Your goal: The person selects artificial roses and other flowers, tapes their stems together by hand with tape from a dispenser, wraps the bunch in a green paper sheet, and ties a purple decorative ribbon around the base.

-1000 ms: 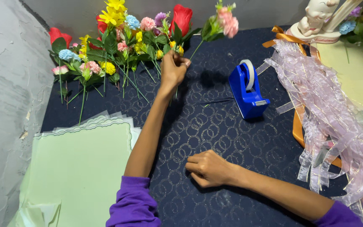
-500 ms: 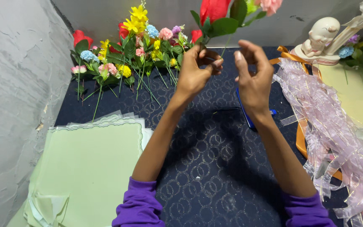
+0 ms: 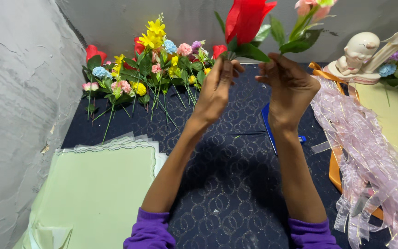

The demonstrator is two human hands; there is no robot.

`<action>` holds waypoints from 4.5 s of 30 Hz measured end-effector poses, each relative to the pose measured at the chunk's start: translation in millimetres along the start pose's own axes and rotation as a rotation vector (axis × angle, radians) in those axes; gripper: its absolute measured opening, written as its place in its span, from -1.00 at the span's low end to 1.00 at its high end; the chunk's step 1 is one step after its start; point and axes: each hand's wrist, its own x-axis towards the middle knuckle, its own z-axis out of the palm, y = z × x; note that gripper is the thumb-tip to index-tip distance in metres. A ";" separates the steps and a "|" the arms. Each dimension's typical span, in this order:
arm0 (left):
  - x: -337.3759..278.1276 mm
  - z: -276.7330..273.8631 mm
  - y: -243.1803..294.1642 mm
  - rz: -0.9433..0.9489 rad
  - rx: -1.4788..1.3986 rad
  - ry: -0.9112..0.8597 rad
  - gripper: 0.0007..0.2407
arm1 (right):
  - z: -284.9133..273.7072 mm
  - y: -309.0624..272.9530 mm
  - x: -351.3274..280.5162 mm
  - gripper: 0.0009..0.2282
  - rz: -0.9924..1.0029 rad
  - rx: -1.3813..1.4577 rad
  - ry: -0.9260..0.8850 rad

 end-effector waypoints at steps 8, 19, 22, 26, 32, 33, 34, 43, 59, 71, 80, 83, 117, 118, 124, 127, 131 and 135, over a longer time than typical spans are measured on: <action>4.1 -7.0 4.5 0.172 -0.276 0.142 -0.73 | 18.5 -2.1 -14.3 -0.94 0.079 0.064 -0.109; -6.5 0.7 28.3 0.209 -0.001 0.096 -0.85 | 18.0 -17.8 -11.5 -0.94 -0.029 0.014 -0.110; -9.1 3.5 30.9 0.209 0.035 0.140 -0.84 | 13.5 -17.0 -10.8 -0.94 -0.033 0.030 -0.138; -8.4 5.4 37.6 0.212 0.072 0.137 -0.87 | 16.0 -24.5 -11.5 -0.94 -0.083 -0.028 -0.157; -8.3 2.6 28.1 0.128 -0.019 0.064 -0.88 | 11.0 -26.5 -10.7 -0.94 -0.063 -0.055 -0.236; -8.2 -0.7 29.8 0.087 -0.013 0.020 -0.89 | 7.3 -24.3 -9.7 -0.93 -0.030 -0.030 -0.276; -8.9 -0.5 33.0 0.086 -0.013 0.021 -0.89 | 5.4 -22.9 -10.4 -0.93 -0.029 -0.030 -0.277; -8.5 -7.4 36.5 0.013 -0.017 -0.107 -0.87 | 2.2 -16.4 -12.4 -0.89 0.035 -0.079 -0.402; -4.6 6.4 0.2 0.089 0.025 0.174 -0.91 | -9.4 -10.9 -3.8 -0.96 0.272 -0.251 -0.527; 9.4 -80.7 -93.4 -0.299 0.599 0.174 -0.74 | -16.3 -0.9 2.3 -0.97 0.110 -0.517 -0.430; -24.3 -130.5 -171.7 -0.342 1.077 0.379 -0.79 | -14.9 4.2 1.3 -0.90 0.047 -0.422 -0.473; -29.3 -144.7 -197.2 -0.340 1.119 0.417 -0.80 | -15.6 1.5 0.9 -0.90 0.051 -0.401 -0.477; -6.1 17.6 -26.1 0.007 -0.148 0.049 -0.89 | -7.0 3.5 -1.1 -0.92 0.202 0.071 -0.087; -6.3 18.5 -28.0 0.006 -0.149 0.047 -0.89 | -8.2 4.4 -0.6 -0.92 0.202 0.070 -0.084; -10.1 23.9 -30.1 0.061 -0.090 0.034 -0.88 | -16.2 17.2 2.1 -0.97 0.190 0.044 -0.133; -12.4 26.7 -26.3 0.091 -0.083 0.029 -0.86 | -18.7 14.8 3.1 -0.97 0.254 0.078 -0.126; -13.7 28.6 -28.1 0.072 0.031 0.045 -0.90 | -19.1 9.4 4.4 -0.94 0.229 -0.028 -0.174; -16.2 34.5 -36.8 0.014 -0.058 0.038 -0.89 | -24.3 15.1 5.5 -0.95 0.193 -0.116 -0.217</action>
